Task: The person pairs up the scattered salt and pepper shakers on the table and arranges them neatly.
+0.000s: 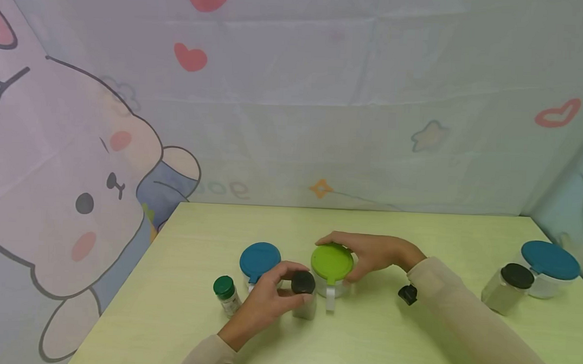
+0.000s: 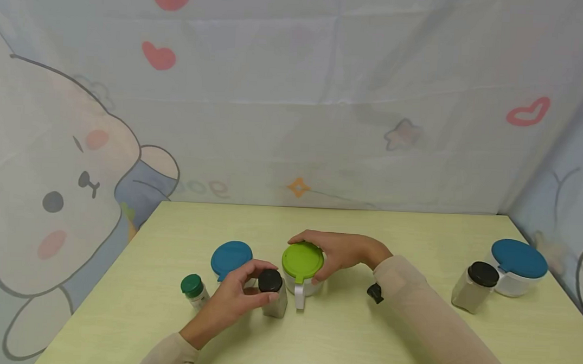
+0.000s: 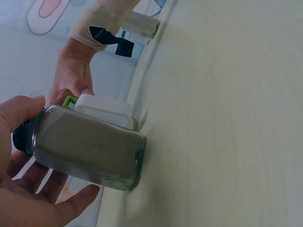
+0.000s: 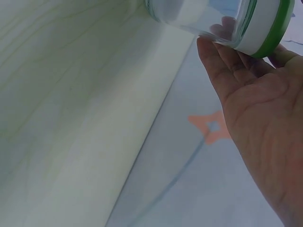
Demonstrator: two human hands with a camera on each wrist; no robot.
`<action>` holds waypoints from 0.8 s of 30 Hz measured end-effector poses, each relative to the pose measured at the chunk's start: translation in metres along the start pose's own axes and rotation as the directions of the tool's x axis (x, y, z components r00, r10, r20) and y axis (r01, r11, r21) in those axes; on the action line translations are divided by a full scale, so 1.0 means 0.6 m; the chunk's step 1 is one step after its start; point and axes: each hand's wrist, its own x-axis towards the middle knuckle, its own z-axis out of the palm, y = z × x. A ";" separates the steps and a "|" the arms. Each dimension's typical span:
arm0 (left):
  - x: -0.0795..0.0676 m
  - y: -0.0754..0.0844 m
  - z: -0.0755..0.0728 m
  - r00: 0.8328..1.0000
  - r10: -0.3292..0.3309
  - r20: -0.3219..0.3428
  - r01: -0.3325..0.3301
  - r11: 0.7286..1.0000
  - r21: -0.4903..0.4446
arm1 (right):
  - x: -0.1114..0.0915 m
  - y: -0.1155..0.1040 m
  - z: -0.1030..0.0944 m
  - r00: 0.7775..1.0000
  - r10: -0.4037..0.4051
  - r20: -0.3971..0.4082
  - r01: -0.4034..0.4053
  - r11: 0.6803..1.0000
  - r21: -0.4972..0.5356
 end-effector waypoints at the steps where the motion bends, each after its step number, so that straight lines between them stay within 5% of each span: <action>1: 0.000 0.000 0.000 1.000 -0.001 -0.003 0.001 1.000 0.002 | 0.000 0.001 0.000 1.000 -0.003 -0.002 0.003 1.000 0.007; 24: -0.002 0.002 0.003 1.000 -0.001 -0.010 0.001 1.000 0.011 | -0.007 0.016 0.006 0.997 -0.062 -0.043 0.068 0.989 0.132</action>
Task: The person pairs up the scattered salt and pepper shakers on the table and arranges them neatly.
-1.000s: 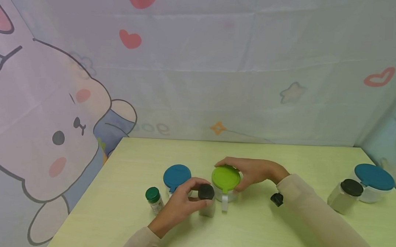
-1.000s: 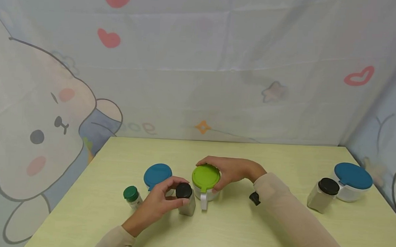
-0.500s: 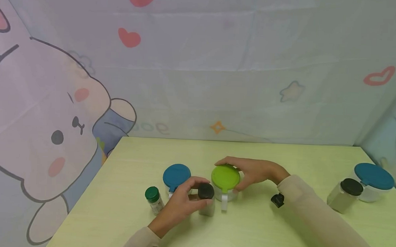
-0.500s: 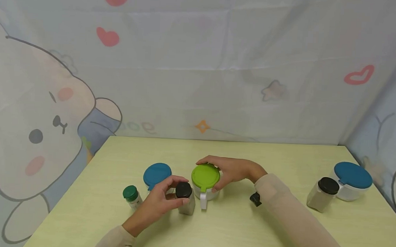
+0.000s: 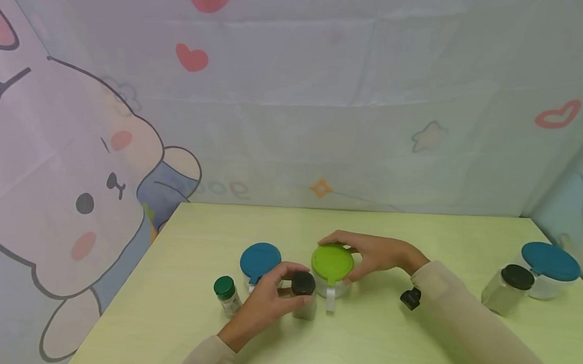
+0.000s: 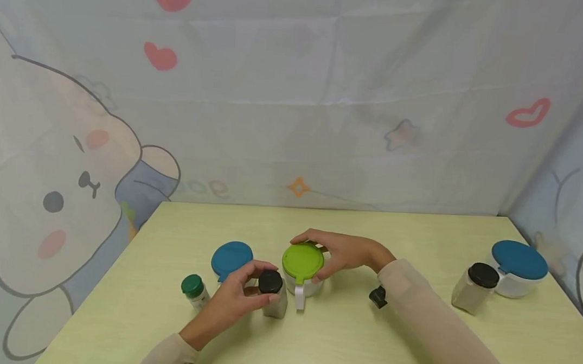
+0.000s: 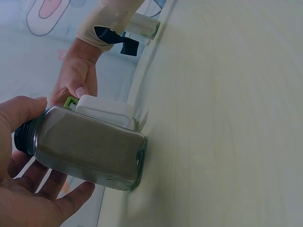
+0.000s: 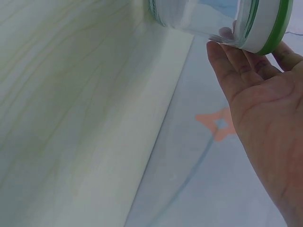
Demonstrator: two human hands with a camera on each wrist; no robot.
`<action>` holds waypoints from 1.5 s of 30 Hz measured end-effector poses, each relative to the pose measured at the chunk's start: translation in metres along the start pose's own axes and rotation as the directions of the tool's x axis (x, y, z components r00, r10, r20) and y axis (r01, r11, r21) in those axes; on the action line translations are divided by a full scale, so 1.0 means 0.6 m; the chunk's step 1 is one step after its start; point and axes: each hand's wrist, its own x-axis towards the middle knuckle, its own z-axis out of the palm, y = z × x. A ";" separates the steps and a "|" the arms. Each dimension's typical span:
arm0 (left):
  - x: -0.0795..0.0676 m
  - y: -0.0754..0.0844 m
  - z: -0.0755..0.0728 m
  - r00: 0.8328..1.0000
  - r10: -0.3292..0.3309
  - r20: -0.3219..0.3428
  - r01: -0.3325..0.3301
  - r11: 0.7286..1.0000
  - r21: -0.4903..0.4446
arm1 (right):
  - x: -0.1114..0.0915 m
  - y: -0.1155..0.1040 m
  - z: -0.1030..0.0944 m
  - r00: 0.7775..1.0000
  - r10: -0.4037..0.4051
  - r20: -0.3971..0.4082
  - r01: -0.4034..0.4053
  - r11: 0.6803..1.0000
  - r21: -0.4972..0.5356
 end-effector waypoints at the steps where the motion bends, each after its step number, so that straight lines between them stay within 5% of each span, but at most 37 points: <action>1: 0.000 0.000 0.000 1.000 0.001 0.000 -0.001 1.000 0.002 | 0.000 0.000 0.000 1.000 -0.001 -0.001 0.001 1.000 0.002; 17: 0.007 0.026 -0.011 0.998 0.062 0.003 -0.062 0.997 0.035 | -0.016 -0.009 -0.009 0.996 -0.083 -0.036 0.083 0.996 0.010; 32: 0.037 0.056 -0.018 0.980 0.196 -0.023 -0.195 0.979 0.059 | -0.042 -0.030 -0.019 0.955 -0.137 -0.264 0.145 0.989 0.012; 45: 0.058 0.072 -0.006 0.970 0.240 -0.020 -0.238 0.967 0.086 | -0.078 -0.033 -0.037 0.938 -0.152 -0.311 0.147 0.988 -0.040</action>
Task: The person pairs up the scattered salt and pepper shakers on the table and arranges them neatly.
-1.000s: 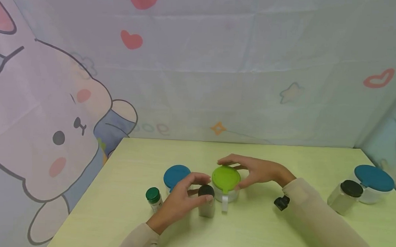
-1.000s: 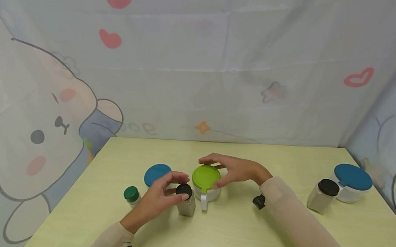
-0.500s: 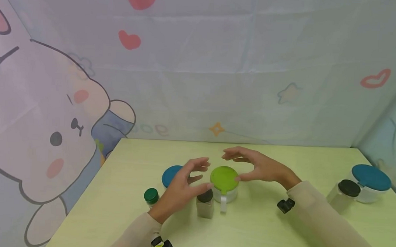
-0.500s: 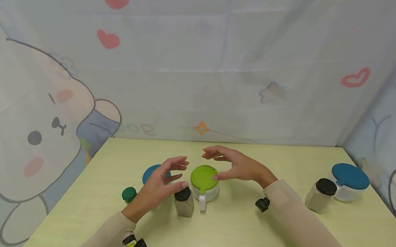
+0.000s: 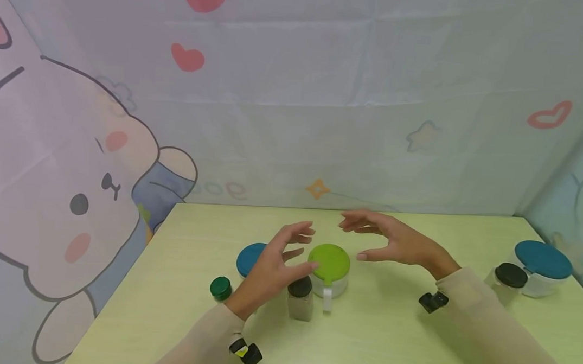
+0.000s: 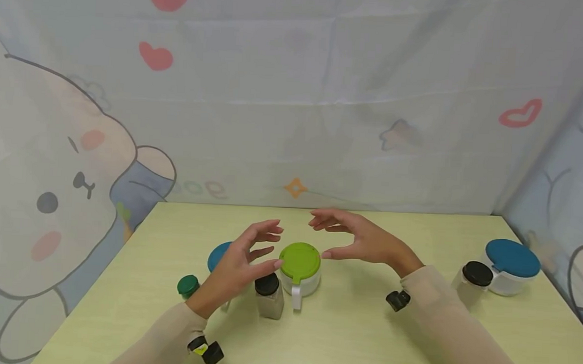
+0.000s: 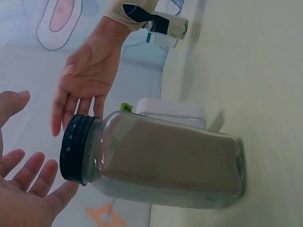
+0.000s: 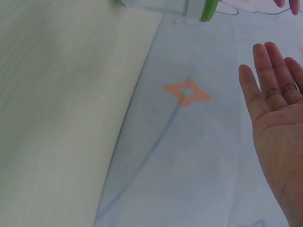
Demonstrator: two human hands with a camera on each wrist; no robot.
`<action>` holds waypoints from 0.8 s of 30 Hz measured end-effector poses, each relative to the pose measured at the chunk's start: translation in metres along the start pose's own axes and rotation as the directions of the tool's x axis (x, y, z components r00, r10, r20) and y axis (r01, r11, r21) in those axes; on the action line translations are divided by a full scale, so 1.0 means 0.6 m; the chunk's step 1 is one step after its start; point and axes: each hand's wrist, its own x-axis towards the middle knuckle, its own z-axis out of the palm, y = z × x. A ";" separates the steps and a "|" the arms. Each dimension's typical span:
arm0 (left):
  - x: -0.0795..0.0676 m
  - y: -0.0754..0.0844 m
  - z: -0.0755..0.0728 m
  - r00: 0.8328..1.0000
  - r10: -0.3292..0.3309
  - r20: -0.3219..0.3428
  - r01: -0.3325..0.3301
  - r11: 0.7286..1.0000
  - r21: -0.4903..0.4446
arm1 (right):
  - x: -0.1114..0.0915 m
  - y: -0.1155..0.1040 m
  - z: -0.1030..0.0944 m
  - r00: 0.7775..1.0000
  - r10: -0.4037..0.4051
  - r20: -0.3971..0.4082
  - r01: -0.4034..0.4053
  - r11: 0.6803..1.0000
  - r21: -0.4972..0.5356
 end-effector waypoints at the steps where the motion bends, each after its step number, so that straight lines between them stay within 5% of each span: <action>1: 0.002 0.001 0.001 1.000 0.004 0.000 -0.004 1.000 0.001 | -0.002 -0.001 -0.002 1.000 0.000 0.002 0.000 1.000 0.000; 24: 0.029 0.022 0.040 0.997 0.056 0.051 -0.054 0.997 -0.049 | -0.070 -0.039 -0.045 0.998 0.058 0.022 -0.055 0.993 -0.106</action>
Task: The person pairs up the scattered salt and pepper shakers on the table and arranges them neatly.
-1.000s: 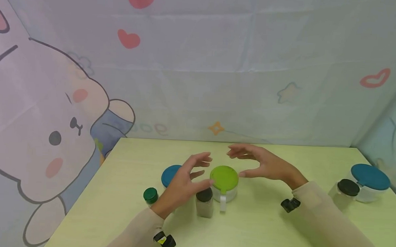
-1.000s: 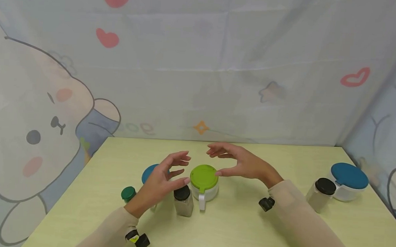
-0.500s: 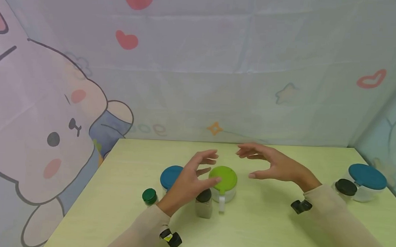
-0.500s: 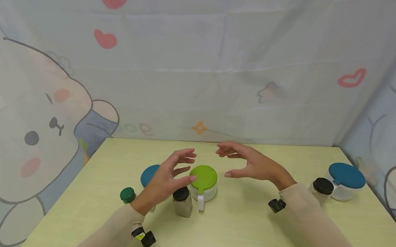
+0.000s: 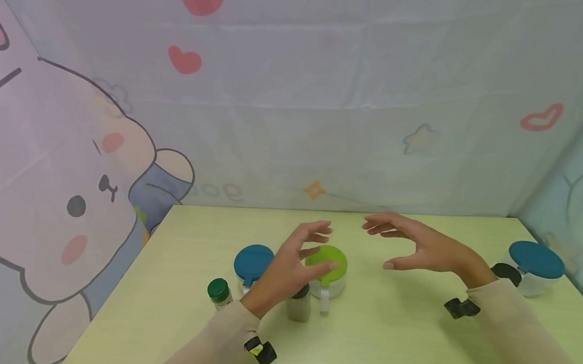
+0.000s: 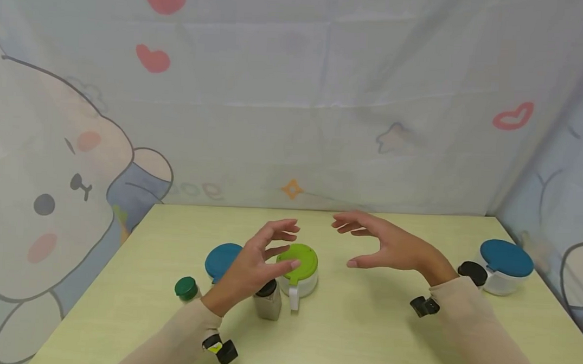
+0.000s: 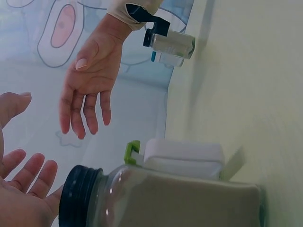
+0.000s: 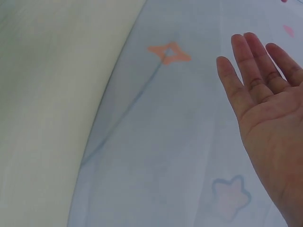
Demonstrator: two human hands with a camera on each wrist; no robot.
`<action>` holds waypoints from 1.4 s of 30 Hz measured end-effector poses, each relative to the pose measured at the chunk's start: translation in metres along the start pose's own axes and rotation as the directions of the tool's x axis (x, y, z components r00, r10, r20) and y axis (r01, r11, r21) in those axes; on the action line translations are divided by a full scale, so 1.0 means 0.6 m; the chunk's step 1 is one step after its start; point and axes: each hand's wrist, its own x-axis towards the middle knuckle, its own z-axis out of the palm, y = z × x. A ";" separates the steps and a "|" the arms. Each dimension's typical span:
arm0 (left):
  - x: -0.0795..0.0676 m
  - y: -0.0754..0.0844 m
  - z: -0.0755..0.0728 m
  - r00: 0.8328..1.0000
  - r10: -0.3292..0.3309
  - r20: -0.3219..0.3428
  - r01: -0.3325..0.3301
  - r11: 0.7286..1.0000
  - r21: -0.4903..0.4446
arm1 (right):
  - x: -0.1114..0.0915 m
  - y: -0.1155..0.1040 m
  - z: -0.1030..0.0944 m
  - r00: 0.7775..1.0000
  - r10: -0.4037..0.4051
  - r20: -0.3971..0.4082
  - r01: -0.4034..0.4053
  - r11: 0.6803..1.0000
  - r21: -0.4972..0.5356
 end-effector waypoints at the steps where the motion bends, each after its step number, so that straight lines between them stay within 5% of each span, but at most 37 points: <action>1: 0.001 0.000 0.002 1.000 0.006 0.006 -0.006 1.000 -0.003 | -0.003 -0.001 -0.001 1.000 0.005 -0.004 -0.005 1.000 -0.003; 20: 0.023 0.008 0.052 0.998 0.057 0.025 -0.056 0.998 -0.039 | -0.052 0.000 -0.026 0.999 0.019 -0.043 -0.023 0.995 -0.101; 42: 0.047 0.011 0.138 0.993 0.076 0.091 -0.069 0.994 -0.082 | -0.139 -0.004 -0.065 0.980 0.109 -0.169 -0.143 0.969 -0.204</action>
